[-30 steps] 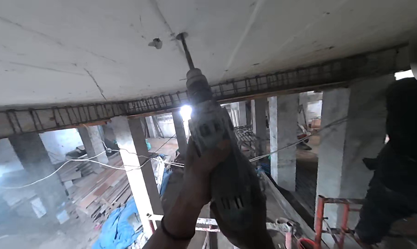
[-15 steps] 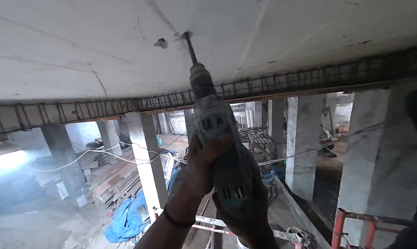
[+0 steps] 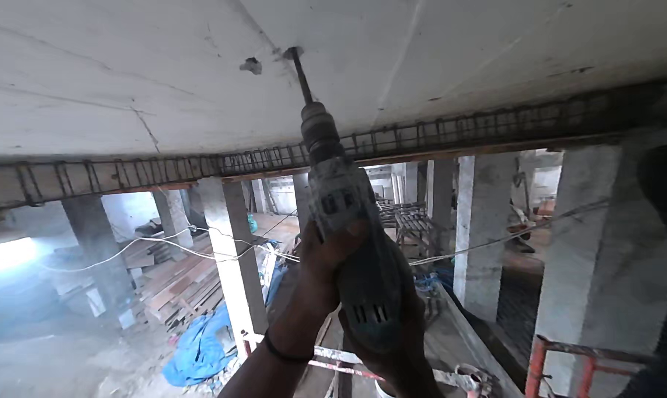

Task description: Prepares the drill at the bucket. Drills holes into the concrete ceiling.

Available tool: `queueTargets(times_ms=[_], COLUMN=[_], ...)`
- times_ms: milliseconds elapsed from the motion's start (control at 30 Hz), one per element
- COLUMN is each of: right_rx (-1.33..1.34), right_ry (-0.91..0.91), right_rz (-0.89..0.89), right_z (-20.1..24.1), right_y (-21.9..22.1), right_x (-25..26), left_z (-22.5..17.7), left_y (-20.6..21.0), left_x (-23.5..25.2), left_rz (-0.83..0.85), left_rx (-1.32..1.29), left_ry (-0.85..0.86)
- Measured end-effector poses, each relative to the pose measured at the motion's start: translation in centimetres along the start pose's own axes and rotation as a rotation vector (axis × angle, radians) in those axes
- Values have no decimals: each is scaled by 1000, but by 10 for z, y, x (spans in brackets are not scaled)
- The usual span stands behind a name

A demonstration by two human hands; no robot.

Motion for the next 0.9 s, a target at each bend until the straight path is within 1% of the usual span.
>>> queueTargets(times_ms=[200, 467, 700, 800, 900], right_rx=[44, 23, 14, 80, -7], right_ry=[-16, -34, 2, -22, -21], right_rz=[1, 23, -6, -9, -14], right_z=[-7, -23, -26, -25, -15], right_y=[1, -1, -6, 1, 8], right_x=[4, 27, -14, -13, 2], left_z=[3, 12, 24, 19, 2], left_y=[-2, -1, -9, -10, -5], left_x=[7, 25, -12, -9, 7], left_rz=[-31, -47, -19, 16, 57], left_rx=[57, 53, -40, -52, -18], left_ry=[-10, 44, 20, 34, 34])
Point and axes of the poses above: each hand's wrist, its own x-axis towards the middle knuckle, its own y-axis out of the palm, z = x × y, the point moved 10 cm from there along x, towards the middle knuckle
